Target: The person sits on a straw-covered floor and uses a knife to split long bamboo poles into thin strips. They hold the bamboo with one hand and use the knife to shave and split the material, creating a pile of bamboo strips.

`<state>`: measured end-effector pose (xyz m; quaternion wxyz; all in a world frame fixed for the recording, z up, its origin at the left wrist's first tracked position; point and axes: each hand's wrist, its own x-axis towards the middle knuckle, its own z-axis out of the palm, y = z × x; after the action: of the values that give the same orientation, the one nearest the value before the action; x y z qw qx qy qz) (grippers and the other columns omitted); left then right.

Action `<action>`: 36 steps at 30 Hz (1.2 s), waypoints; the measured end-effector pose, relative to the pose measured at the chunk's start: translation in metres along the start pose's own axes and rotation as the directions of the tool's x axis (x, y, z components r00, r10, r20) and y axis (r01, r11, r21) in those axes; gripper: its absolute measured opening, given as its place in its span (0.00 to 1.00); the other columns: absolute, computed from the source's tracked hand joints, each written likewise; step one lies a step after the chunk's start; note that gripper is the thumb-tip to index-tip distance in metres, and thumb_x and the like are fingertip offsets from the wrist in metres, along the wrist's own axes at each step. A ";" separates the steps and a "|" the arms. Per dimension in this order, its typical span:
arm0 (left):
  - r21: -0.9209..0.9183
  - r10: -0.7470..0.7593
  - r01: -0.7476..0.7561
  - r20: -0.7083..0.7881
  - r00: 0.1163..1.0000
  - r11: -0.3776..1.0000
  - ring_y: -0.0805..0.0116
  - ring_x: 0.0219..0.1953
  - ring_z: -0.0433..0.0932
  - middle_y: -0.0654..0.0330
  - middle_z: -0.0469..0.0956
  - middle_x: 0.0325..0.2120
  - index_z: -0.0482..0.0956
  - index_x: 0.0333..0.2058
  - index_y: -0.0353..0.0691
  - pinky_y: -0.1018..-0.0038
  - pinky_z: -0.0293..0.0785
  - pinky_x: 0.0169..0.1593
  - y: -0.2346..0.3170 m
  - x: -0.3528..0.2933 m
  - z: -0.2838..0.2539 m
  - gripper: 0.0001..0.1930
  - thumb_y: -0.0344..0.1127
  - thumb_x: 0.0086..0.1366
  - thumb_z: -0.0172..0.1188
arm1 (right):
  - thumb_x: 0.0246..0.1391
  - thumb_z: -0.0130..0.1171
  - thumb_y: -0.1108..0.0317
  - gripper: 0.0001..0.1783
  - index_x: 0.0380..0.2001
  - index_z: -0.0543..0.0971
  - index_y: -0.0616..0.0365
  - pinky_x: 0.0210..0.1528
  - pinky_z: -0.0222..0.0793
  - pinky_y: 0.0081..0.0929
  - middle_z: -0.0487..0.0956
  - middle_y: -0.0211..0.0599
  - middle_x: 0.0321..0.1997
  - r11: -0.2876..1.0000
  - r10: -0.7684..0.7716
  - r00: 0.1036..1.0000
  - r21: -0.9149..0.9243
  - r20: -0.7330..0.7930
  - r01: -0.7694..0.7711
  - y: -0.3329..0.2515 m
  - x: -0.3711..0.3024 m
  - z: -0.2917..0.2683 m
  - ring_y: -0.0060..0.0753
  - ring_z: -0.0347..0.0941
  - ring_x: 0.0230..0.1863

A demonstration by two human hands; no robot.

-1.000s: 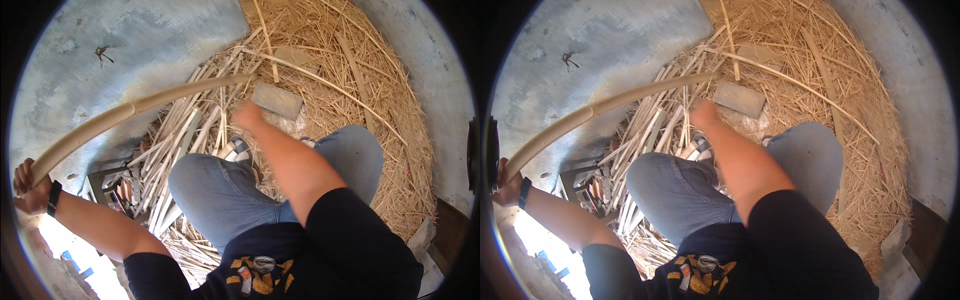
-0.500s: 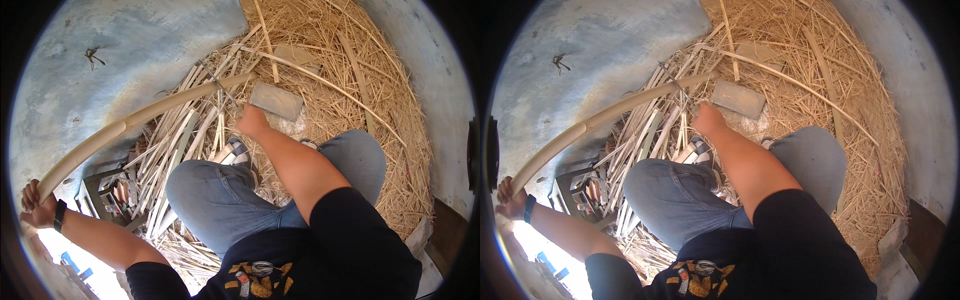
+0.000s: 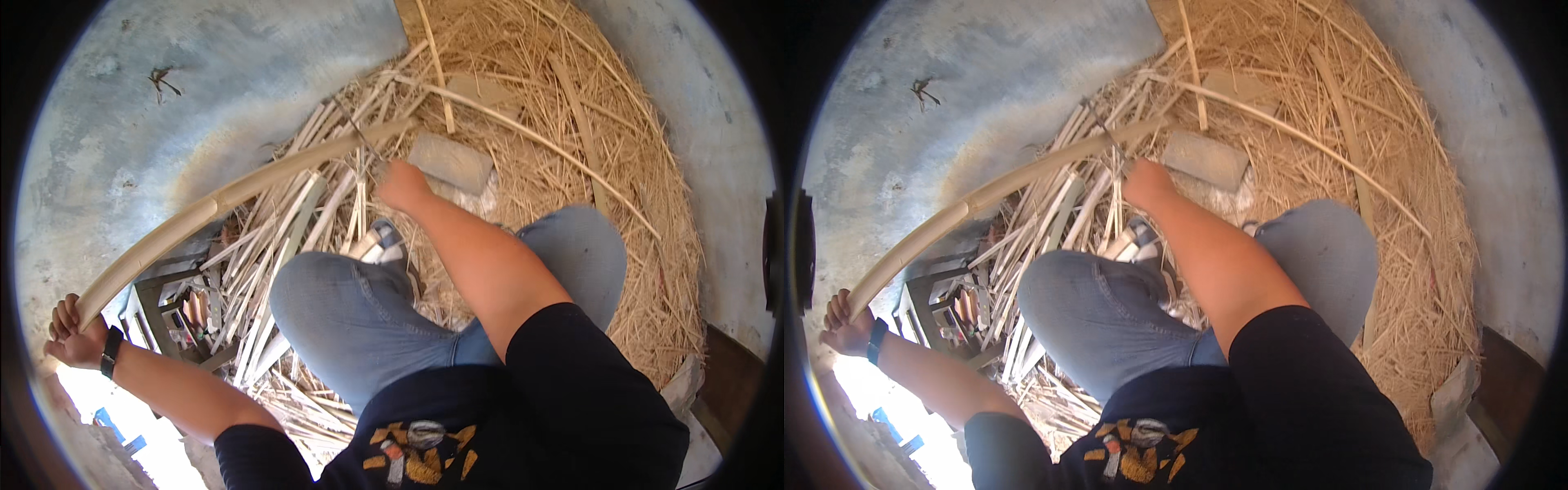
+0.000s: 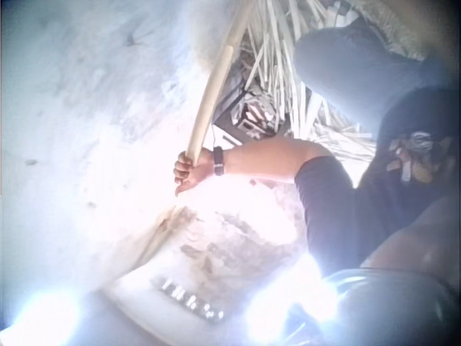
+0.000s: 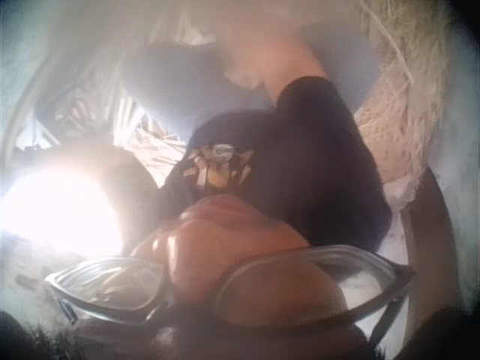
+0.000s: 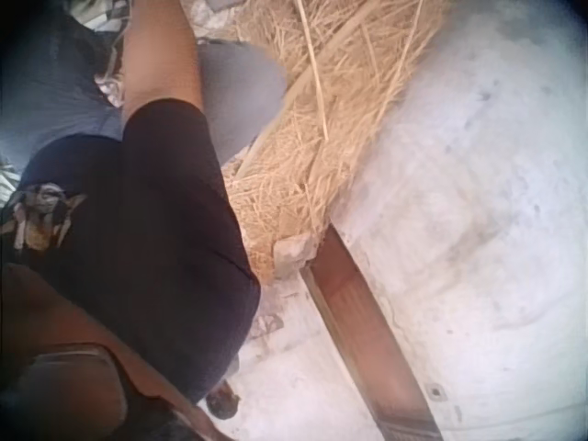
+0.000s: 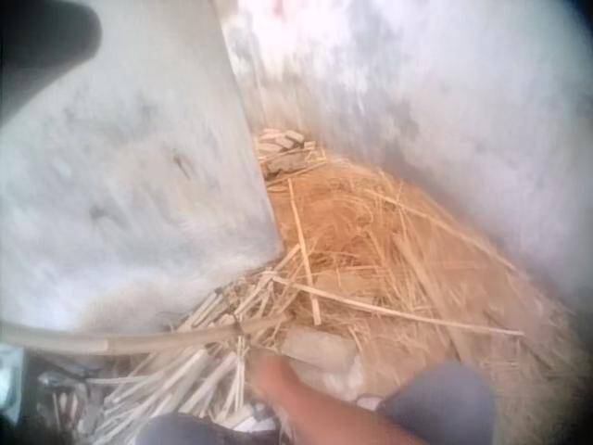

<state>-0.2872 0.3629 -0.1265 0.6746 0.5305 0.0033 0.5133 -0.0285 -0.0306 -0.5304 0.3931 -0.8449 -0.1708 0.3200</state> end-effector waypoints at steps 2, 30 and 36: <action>-0.060 -0.008 0.010 0.045 0.999 0.998 0.73 0.15 0.54 0.68 0.56 0.11 0.62 0.16 0.47 0.73 0.55 0.26 0.008 -0.005 -0.012 0.24 0.55 0.64 0.53 | 0.51 0.58 0.71 0.21 0.50 0.75 0.64 0.48 0.77 0.40 0.82 0.53 0.41 0.997 -0.076 0.994 0.023 0.084 0.074 -0.042 -0.020 -0.006 0.49 0.81 0.42; -0.071 0.107 -0.090 0.274 0.956 0.993 0.75 0.17 0.57 0.71 0.59 0.14 0.63 0.17 0.49 0.76 0.56 0.28 0.088 -0.076 0.143 0.20 0.52 0.52 0.63 | 0.55 0.59 0.72 0.08 0.36 0.72 0.62 0.18 0.65 0.21 0.71 0.27 0.20 0.618 -0.047 0.954 0.759 0.295 -0.204 -0.070 -0.068 -0.104 0.18 0.65 0.17; -0.081 0.373 -0.364 0.182 0.910 0.928 0.75 0.17 0.55 0.70 0.58 0.14 0.62 0.19 0.48 0.76 0.55 0.26 0.144 -0.116 0.158 0.36 0.79 0.59 0.44 | 0.55 0.59 0.72 0.15 0.44 0.71 0.63 0.17 0.63 0.21 0.71 0.28 0.21 0.680 -0.128 0.992 0.729 0.012 0.079 -0.099 -0.126 -0.173 0.19 0.66 0.17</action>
<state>-0.3550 0.1566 -0.0163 0.5745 0.5536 -0.1740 0.5772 -0.0082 -0.1317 -0.3186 0.7074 -0.5987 -0.0899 0.3647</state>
